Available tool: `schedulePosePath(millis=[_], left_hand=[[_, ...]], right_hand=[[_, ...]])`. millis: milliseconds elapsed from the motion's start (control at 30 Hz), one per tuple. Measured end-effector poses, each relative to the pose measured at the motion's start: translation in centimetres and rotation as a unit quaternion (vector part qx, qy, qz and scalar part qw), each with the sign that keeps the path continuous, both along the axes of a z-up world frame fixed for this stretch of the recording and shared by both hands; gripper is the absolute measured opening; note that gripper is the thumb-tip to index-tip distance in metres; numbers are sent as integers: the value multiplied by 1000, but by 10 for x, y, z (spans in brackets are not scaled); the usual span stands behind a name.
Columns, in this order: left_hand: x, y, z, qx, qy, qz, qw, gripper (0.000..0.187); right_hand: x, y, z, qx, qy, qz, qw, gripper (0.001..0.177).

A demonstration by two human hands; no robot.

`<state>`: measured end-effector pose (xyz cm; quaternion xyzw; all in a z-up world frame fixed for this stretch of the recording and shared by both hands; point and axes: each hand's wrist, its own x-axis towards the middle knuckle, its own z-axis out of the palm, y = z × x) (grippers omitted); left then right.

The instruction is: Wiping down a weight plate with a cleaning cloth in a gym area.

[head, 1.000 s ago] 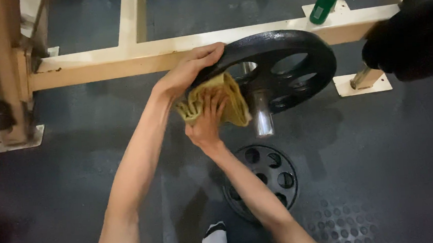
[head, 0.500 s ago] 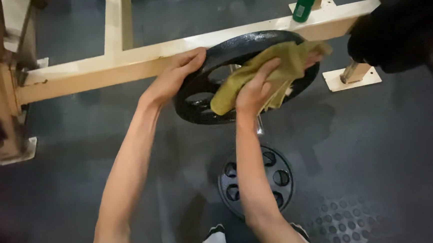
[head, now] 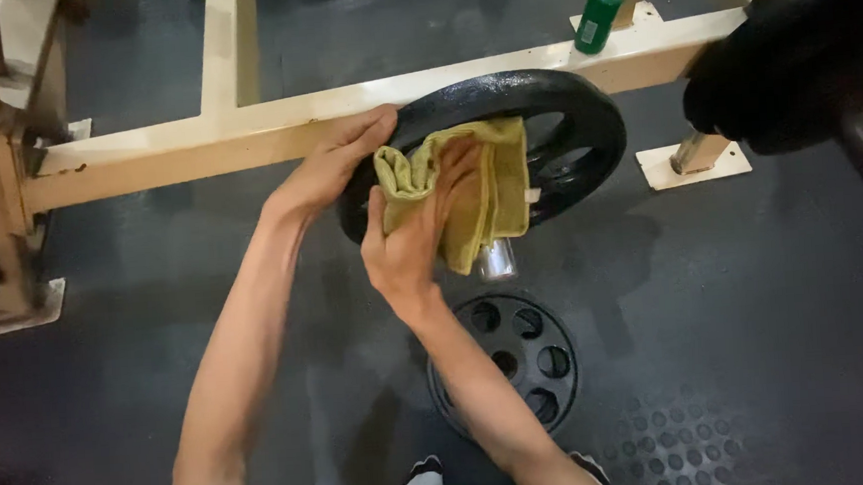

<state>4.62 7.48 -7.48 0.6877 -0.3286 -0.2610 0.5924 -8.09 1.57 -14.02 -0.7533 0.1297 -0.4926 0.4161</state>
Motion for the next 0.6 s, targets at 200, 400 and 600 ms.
schedulePosePath(millis=[200, 400, 600], left_hand=[[-8, -3, 7, -41, -11, -38, 998, 50], [0, -1, -13, -52, -66, -3, 996, 46], [-3, -4, -13, -57, -44, 10, 997, 45]], right_hand=[[2, -50, 8, 80, 40, -61, 994, 53], [39, -47, -41, 153, -10, -76, 985, 39], [57, -18, -104, 16, -43, -125, 991, 36]])
